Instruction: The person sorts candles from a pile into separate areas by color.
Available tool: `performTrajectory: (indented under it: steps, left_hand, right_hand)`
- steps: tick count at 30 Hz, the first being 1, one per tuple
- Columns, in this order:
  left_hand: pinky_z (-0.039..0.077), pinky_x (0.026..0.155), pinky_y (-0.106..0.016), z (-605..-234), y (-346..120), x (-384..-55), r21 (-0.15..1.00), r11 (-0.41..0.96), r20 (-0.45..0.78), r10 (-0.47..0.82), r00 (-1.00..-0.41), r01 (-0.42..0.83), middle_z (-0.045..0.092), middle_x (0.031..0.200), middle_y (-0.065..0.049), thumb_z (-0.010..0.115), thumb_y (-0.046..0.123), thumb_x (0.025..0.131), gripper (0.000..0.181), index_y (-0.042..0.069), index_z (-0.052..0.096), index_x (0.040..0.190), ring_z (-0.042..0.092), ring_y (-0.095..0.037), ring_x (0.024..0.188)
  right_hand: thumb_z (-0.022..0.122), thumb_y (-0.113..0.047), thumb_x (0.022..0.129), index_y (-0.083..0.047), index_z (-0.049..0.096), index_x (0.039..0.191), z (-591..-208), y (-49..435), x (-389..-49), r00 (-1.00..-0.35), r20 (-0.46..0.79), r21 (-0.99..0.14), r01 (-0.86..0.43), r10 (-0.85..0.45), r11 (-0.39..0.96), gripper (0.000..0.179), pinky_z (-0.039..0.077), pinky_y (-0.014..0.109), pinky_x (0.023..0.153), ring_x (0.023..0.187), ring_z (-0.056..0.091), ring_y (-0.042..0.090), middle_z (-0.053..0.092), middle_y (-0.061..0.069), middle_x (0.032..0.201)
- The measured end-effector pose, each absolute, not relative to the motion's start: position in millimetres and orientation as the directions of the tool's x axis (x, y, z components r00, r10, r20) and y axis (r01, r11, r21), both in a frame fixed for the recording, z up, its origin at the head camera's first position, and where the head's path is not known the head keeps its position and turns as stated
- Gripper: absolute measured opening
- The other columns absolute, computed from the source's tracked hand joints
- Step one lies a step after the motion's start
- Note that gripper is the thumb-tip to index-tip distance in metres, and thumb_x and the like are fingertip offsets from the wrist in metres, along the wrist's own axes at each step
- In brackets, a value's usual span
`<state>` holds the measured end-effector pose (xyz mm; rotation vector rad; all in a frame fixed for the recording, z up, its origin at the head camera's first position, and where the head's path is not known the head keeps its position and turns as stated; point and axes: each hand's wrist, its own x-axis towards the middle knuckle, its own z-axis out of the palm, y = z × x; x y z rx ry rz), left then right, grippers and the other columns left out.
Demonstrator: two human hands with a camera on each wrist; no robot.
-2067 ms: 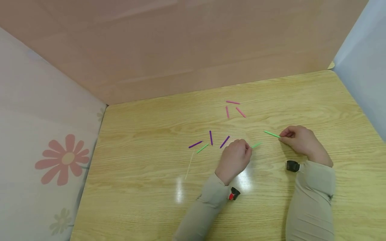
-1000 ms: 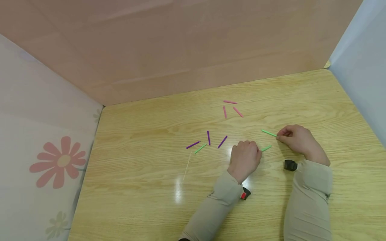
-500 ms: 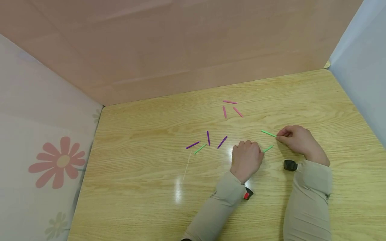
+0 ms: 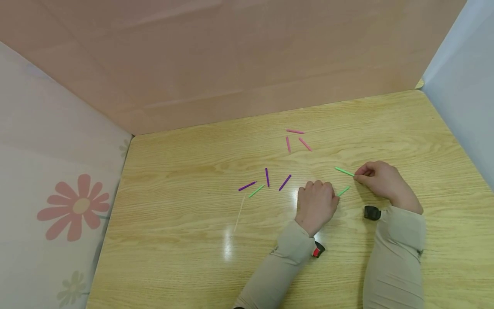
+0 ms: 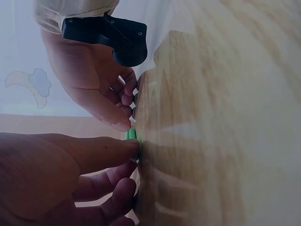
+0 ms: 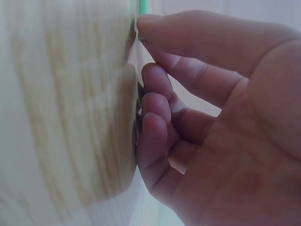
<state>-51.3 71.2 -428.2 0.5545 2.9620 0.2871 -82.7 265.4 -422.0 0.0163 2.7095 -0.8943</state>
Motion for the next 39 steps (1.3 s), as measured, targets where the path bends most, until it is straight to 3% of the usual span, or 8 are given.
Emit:
performTrajectory:
  steps: [12,18,23,30,39]
  left_hand:
    - [0.036,0.058,-0.025,-428.4,68.1,-53.4,0.283,0.903,-0.092,0.362,-0.928,0.324,0.059,0.072,0.013,0.064,0.039,0.091,0.021,0.03,0.069,0.073,0.051,-0.009,0.066]
    - [0.037,0.054,-0.021,-424.0,52.6,-54.2,0.391,0.861,-0.121,0.398,-0.909,0.325,0.058,0.072,0.011,0.064,0.037,0.092,0.021,0.023,0.069,0.077,0.051,-0.004,0.063]
    - [0.037,0.054,-0.015,-415.0,22.4,-55.8,0.518,0.814,-0.153,0.391,-0.908,0.263,0.06,0.08,0.008,0.064,0.032,0.091,0.018,0.015,0.069,0.088,0.05,-0.002,0.067]
    - [0.045,0.067,-0.02,-414.0,-38.5,-62.3,0.676,0.73,-0.171,0.291,-0.941,0.103,0.066,0.088,0.001,0.07,0.026,0.086,0.017,0.01,0.069,0.092,0.059,-0.007,0.077]
    - [0.048,0.068,-0.029,-413.9,-106.0,-78.5,0.735,0.676,-0.208,0.162,-0.965,-0.044,0.067,0.085,-0.004,0.075,0.02,0.083,0.019,0.006,0.069,0.094,0.059,-0.015,0.075]
  right_hand:
    - [0.056,-0.026,0.096,-0.001,0.066,0.099,-420.3,264.2,-83.8,-0.955,-0.286,-0.586,0.109,-0.079,0.803,0.027,0.038,0.03,0.071,0.079,0.055,0.019,0.065,0.011,0.09]
    - [0.055,-0.027,0.096,-0.001,0.066,0.1,-420.1,263.1,-84.2,-0.953,-0.29,-0.588,0.107,-0.086,0.802,0.028,0.038,0.031,0.071,0.081,0.055,0.02,0.064,0.011,0.091]
    - [0.056,-0.026,0.096,-0.002,0.066,0.1,-420.2,262.4,-84.4,-0.955,-0.28,-0.591,0.096,-0.092,0.801,0.027,0.038,0.032,0.072,0.082,0.055,0.021,0.064,0.011,0.092]
    - [0.056,-0.025,0.096,-0.002,0.066,0.099,-419.6,263.0,-84.6,-0.956,-0.277,-0.588,0.088,-0.098,0.804,0.025,0.038,0.032,0.073,0.082,0.055,0.02,0.065,0.01,0.092]
    - [0.055,-0.027,0.097,-0.001,0.066,0.101,-421.0,266.2,-82.0,-0.954,-0.287,-0.571,0.095,-0.089,0.816,0.029,0.038,0.034,0.073,0.083,0.056,0.023,0.065,0.013,0.094]
